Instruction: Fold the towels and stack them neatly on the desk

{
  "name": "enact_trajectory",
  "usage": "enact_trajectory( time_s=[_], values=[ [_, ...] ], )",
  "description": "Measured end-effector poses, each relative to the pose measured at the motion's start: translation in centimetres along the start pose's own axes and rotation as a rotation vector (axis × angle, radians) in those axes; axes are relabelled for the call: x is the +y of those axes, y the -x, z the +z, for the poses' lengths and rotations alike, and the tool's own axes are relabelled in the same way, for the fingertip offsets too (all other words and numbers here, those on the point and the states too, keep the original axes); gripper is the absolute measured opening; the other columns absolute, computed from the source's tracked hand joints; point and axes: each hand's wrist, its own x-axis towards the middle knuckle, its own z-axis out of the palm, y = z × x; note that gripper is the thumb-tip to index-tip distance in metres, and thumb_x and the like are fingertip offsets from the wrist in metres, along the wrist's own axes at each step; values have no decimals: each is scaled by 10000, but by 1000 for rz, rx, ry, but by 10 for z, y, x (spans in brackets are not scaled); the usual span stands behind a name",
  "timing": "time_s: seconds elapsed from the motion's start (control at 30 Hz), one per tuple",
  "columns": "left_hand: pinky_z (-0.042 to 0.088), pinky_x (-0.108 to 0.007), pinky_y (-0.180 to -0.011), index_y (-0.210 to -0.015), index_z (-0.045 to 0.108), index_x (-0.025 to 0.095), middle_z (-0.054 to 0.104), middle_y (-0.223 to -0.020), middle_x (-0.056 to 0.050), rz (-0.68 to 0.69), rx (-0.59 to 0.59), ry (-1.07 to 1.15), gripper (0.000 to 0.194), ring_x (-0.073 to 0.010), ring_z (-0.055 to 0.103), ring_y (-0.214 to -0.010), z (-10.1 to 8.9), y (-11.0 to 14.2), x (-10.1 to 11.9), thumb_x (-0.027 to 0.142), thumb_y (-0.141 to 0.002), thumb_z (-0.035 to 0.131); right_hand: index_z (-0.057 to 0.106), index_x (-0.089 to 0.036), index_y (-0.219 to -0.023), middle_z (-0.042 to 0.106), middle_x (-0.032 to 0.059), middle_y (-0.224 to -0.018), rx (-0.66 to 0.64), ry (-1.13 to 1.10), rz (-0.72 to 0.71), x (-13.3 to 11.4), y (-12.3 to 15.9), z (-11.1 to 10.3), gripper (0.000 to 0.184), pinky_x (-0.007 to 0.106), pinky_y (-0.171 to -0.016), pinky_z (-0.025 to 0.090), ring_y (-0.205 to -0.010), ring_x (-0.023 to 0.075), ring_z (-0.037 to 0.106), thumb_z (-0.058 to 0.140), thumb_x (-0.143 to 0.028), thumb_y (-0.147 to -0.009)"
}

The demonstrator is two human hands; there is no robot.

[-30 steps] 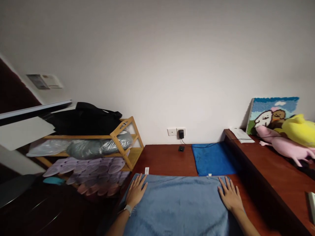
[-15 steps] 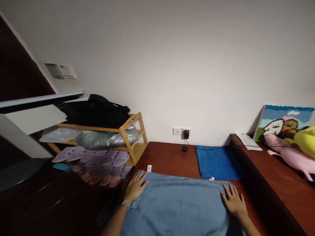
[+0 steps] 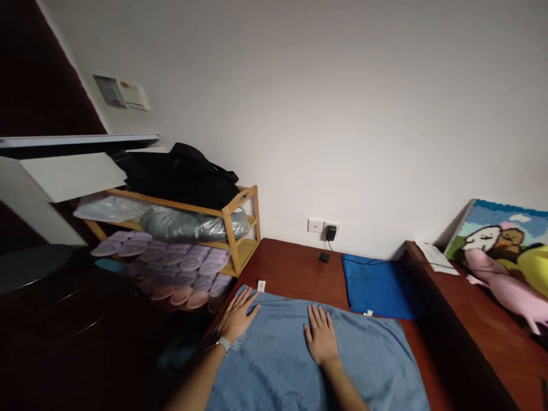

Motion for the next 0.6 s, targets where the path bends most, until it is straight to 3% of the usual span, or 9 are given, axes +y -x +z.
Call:
enact_trajectory(
  time_s=[0.1,0.2,0.3,0.37,0.47,0.6],
  values=[
    [350,-486,-1224,-1433,597,283,529,-1564,-74,1,33,8,504,-270,471,-1451,7,-1,-3,475,-971,533,323,-207,-1607,300,30,-1666,-5,45,82,43,15,-5,643,525,-1287,145,-1559,262,219,284,-504,-1039],
    [358,-490,-1218,-1416,613,288,549,-1547,-68,13,62,17,488,-273,478,-1445,12,-1,-5,469,-970,534,409,-191,-1572,395,50,-1630,50,68,143,119,47,-20,624,518,-1277,218,-1528,264,311,275,-462,-1026],
    [371,-501,-1211,-1409,619,299,569,-1530,-61,24,84,17,480,-276,489,-1436,14,-2,-7,475,-972,526,551,-187,-1481,507,89,-1559,112,63,92,196,78,-35,619,453,-1239,332,-1437,255,464,285,-493,-1014],
    [385,-504,-1202,-1400,627,300,581,-1519,-62,23,84,1,474,-279,506,-1423,14,-3,-8,476,-974,518,561,-167,-1469,503,109,-1559,156,77,92,234,90,-39,645,467,-1243,321,-1443,268,455,283,-525,-1010],
    [404,-488,-1189,-1405,623,296,578,-1521,-67,35,68,-31,478,-270,518,-1414,13,-5,-9,480,-982,499,469,-161,-1536,422,96,-1617,197,79,172,263,96,-33,696,509,-1266,254,-1520,272,328,235,-557,-1013],
    [417,-487,-1180,-1414,615,290,570,-1528,-73,38,34,-65,490,-270,518,-1414,11,-7,-9,496,-991,478,353,-158,-1596,336,67,-1663,168,130,301,269,94,-19,738,494,-1280,193,-1561,252,216,164,-556,-1005]
  ],
)
